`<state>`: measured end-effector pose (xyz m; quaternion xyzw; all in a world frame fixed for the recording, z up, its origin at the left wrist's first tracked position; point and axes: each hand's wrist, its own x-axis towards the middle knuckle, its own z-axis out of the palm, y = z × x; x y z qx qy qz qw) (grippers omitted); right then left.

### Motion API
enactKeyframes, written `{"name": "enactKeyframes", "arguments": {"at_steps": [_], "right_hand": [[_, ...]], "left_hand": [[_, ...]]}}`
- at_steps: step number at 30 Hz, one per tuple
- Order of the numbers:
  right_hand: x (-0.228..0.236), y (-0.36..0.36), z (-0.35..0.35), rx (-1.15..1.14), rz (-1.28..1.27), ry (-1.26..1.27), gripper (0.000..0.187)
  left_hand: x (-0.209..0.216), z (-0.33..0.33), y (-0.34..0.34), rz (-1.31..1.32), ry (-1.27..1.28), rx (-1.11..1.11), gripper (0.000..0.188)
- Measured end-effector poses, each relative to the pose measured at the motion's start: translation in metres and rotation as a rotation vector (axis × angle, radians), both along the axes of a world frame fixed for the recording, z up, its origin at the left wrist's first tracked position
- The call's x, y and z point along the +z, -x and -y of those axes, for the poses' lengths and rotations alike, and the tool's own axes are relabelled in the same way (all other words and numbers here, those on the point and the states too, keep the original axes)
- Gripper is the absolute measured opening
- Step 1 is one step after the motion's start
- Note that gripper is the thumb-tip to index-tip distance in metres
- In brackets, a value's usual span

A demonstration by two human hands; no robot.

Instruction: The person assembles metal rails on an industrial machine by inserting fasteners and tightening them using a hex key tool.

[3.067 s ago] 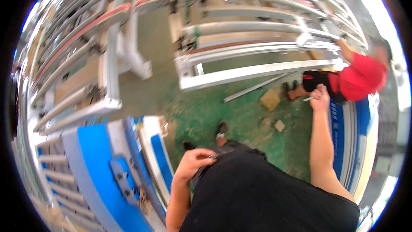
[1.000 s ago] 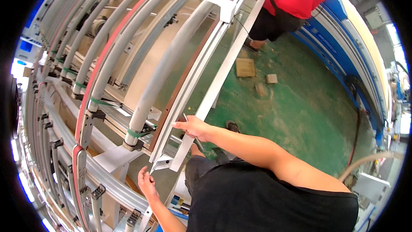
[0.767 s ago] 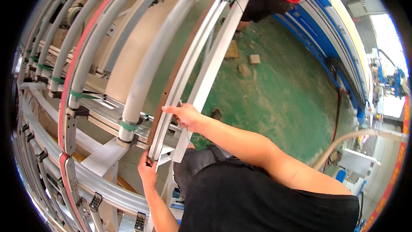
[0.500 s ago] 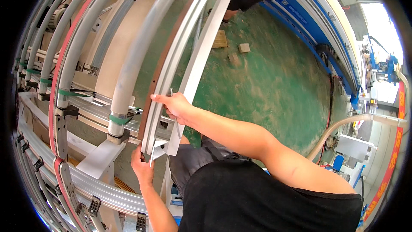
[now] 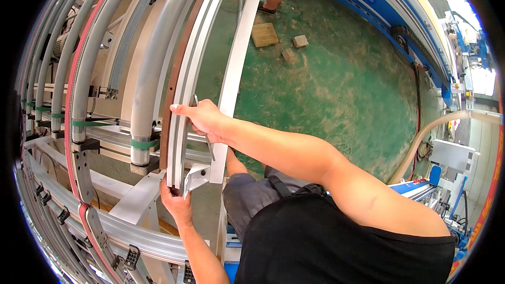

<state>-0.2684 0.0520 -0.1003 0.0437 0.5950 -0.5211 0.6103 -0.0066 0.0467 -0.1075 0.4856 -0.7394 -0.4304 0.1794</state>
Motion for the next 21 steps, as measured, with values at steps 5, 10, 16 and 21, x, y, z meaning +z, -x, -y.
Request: {"name": "enactKeyframes", "arguments": {"at_steps": [5, 10, 16, 21], "right_hand": [[0.013, -0.005, 0.002, -0.022, -0.015, -0.015, 0.041], [0.018, -0.004, 0.004, -0.044, 0.000, -0.020, 0.037], [0.014, -0.007, 0.006, -0.045, -0.033, -0.037, 0.037], [0.024, -0.010, 0.003, -0.017, -0.027, 0.009, 0.037]], "left_hand": [[0.004, 0.004, 0.001, 0.059, 0.031, -0.008, 0.057], [-0.006, 0.007, -0.004, 0.065, 0.068, -0.015, 0.057], [-0.008, 0.008, -0.002, 0.032, 0.091, -0.002, 0.059], [-0.003, 0.010, -0.014, 0.114, 0.126, -0.050, 0.063]]}}
